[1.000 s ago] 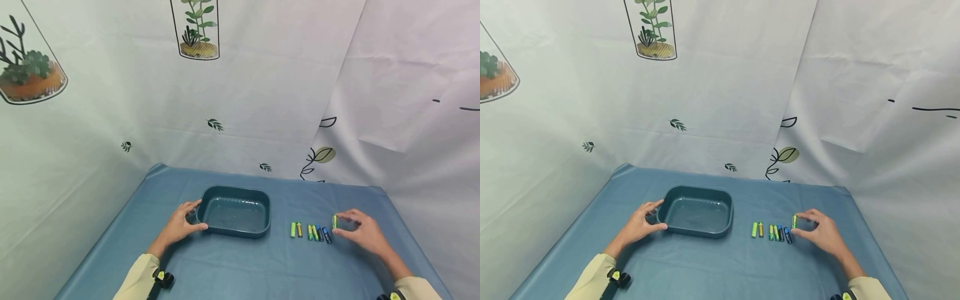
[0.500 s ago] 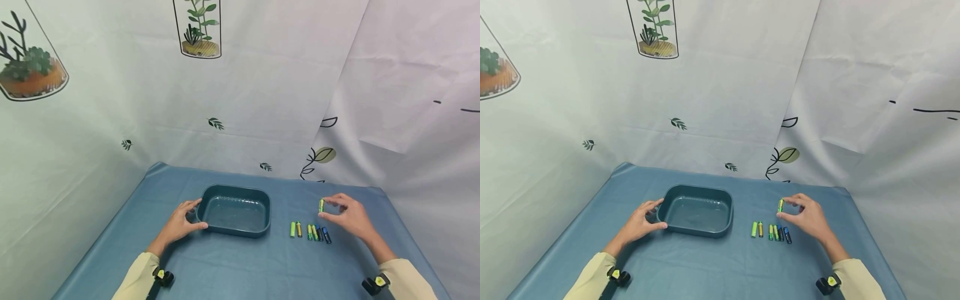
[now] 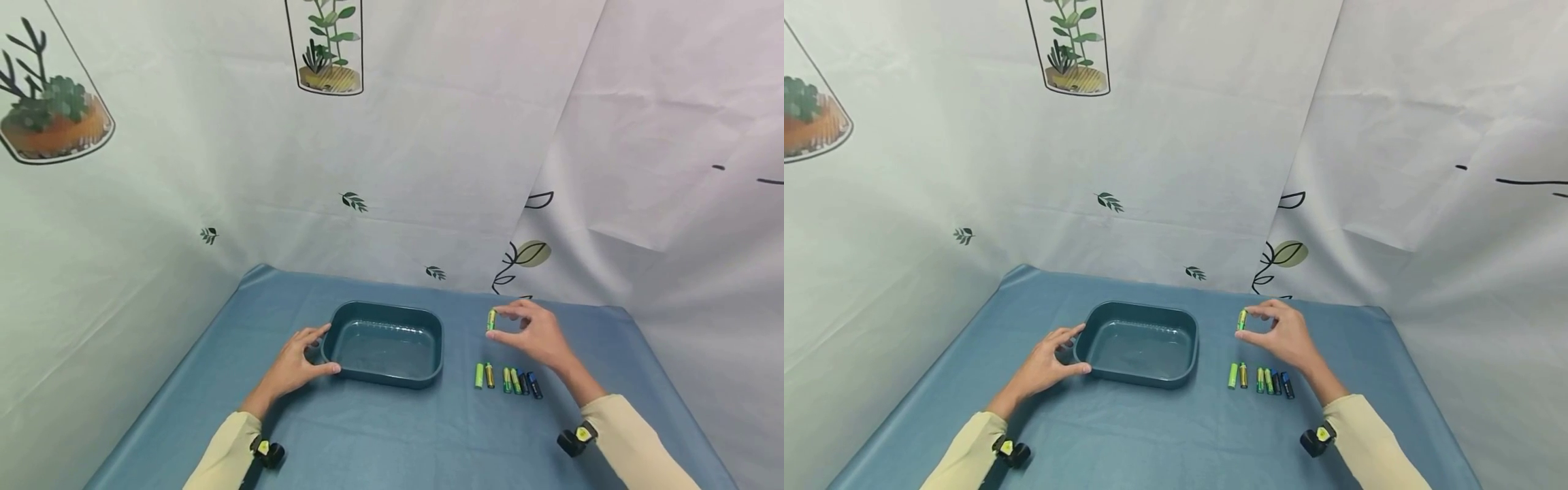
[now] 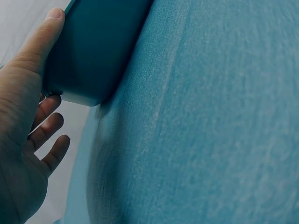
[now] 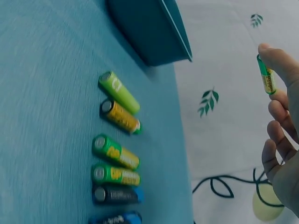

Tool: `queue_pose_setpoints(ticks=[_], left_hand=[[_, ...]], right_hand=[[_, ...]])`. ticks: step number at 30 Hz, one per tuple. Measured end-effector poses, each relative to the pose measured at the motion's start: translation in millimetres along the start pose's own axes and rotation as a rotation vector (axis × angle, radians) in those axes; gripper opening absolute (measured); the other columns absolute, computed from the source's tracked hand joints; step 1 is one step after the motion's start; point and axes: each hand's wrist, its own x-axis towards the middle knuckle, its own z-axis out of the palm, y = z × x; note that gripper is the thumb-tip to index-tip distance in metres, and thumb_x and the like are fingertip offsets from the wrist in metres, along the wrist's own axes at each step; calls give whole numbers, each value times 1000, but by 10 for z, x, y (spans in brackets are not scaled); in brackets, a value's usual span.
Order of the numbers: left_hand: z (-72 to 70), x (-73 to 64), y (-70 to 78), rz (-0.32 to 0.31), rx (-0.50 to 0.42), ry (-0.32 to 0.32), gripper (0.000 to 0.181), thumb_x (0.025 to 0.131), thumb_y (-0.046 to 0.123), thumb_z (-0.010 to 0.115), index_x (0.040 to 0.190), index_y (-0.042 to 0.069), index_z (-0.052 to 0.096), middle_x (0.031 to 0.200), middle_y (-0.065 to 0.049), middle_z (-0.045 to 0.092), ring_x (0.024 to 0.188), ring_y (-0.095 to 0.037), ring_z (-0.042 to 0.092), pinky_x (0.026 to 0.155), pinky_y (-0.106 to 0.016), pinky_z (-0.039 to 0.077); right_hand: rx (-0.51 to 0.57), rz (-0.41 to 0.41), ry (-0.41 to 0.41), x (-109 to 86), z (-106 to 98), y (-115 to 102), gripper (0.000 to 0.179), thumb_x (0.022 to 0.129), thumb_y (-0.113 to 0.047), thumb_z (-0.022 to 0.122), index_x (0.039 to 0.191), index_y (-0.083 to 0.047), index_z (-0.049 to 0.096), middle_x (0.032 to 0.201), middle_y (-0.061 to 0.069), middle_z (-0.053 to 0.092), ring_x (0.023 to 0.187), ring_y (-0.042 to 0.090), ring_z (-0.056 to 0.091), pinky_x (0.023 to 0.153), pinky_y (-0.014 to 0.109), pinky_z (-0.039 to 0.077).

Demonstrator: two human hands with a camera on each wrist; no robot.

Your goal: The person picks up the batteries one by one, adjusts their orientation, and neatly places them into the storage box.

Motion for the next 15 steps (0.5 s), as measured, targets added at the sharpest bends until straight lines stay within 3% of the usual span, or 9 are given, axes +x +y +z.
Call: queue_pose_setpoints(ticks=[12, 15], left_hand=[[5, -9, -21, 7, 2, 11, 96, 74, 52, 89, 153, 13, 50, 137, -13, 58, 110, -29, 60, 84, -50, 51], [9, -6, -19, 2, 5, 7, 96, 75, 53, 89, 153, 13, 49, 136, -12, 58, 110, -28, 60, 84, -49, 51]], right_hand=[[84, 7, -43, 174, 288, -239, 52, 79, -40, 90, 122, -15, 76, 107, -1, 65, 83, 25, 57, 69, 32, 45], [95, 11, -51, 221, 361, -287, 53, 78, -42, 90, 123, -16, 76, 108, -1, 66, 86, 22, 57, 71, 33, 46]])
